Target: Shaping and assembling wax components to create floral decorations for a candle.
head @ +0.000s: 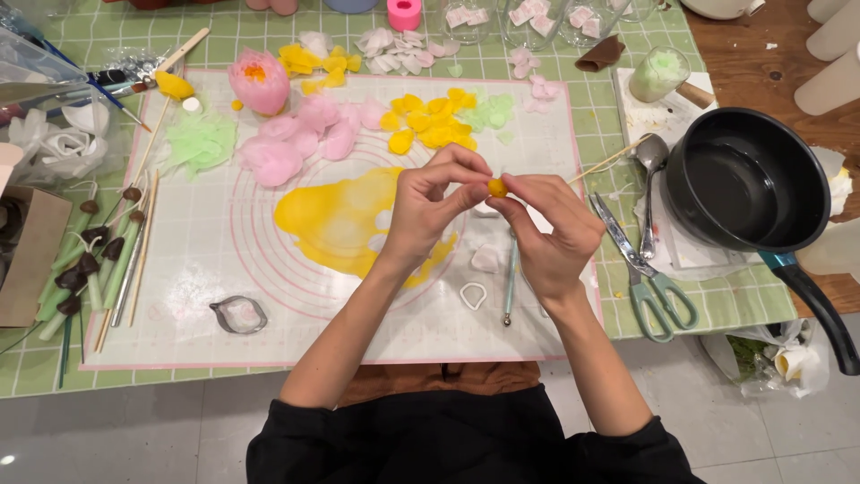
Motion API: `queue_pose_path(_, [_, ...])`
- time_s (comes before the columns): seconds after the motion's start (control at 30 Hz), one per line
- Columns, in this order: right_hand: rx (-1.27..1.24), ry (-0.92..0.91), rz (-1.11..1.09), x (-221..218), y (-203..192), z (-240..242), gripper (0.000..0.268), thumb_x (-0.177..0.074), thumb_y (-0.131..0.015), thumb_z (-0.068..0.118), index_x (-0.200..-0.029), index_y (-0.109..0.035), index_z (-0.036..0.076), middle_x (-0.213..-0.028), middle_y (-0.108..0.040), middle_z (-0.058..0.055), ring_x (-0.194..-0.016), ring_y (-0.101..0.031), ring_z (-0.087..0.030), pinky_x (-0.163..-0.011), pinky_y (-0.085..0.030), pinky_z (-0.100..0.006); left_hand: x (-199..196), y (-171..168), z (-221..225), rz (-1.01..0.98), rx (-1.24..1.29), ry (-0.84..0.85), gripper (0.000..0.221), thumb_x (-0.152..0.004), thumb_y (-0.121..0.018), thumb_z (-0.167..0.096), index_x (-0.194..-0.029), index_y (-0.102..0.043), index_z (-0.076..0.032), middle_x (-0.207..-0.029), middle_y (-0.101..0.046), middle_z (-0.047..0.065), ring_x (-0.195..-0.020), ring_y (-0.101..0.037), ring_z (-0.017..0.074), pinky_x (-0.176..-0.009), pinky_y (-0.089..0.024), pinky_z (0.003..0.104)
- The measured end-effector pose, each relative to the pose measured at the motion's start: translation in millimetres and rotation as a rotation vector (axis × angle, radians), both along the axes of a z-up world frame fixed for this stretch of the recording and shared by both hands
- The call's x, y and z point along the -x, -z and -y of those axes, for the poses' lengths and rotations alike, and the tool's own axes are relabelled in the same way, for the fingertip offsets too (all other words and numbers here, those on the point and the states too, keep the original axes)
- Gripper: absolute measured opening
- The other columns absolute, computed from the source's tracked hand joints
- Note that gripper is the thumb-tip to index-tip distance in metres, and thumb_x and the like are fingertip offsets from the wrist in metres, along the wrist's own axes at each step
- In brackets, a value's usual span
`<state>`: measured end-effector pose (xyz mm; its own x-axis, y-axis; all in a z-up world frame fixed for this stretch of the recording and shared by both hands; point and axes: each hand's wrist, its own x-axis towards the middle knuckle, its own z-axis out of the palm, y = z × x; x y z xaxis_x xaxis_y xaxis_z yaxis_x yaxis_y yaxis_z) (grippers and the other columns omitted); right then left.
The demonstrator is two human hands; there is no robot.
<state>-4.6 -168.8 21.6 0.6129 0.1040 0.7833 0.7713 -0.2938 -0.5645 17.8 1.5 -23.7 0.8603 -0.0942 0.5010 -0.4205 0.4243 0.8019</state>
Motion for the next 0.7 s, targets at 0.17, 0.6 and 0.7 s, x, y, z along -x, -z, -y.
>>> queue_pose_path(0.17, [0.082,0.050,-0.024,-3.5,-2.2,-1.2,0.034,-0.083,-0.086,-0.007,-0.114,-0.075,0.001,-0.101,-0.076,-0.010,-0.089,-0.068,-0.022,-0.079,-0.055,-0.029,1.4,-3.1,-2.4,-0.148,0.053,0.088,0.007,-0.097,-0.075,-0.003,-0.101,-0.076,0.002,-0.101,-0.064,0.005,-0.096,-0.059,0.0124,-0.089,-0.048,0.028])
queue_pose_path(0.6, [-0.063,-0.154,-0.266,-15.3,25.6,12.1,0.027,-0.093,-0.074,-0.010,-0.119,-0.074,-0.001,-0.109,-0.077,-0.015,-0.093,-0.077,-0.018,-0.082,-0.064,-0.028,-3.5,6.9,3.9,-0.268,0.134,0.256,0.010,-0.100,-0.071,-0.006,-0.101,-0.074,0.003,-0.095,-0.066,0.003,-0.091,-0.059,0.0115,-0.084,-0.045,0.028])
queue_pose_path(0.7, [-0.092,-0.161,-0.304,-16.5,26.7,11.8,0.028,-0.093,-0.074,-0.010,-0.119,-0.074,-0.001,-0.109,-0.077,-0.014,-0.093,-0.076,-0.018,-0.083,-0.065,-0.028,-6.8,11.6,2.9,-0.245,0.139,0.269,0.010,-0.100,-0.071,-0.007,-0.102,-0.074,0.002,-0.096,-0.066,0.003,-0.092,-0.059,0.0115,-0.086,-0.046,0.028])
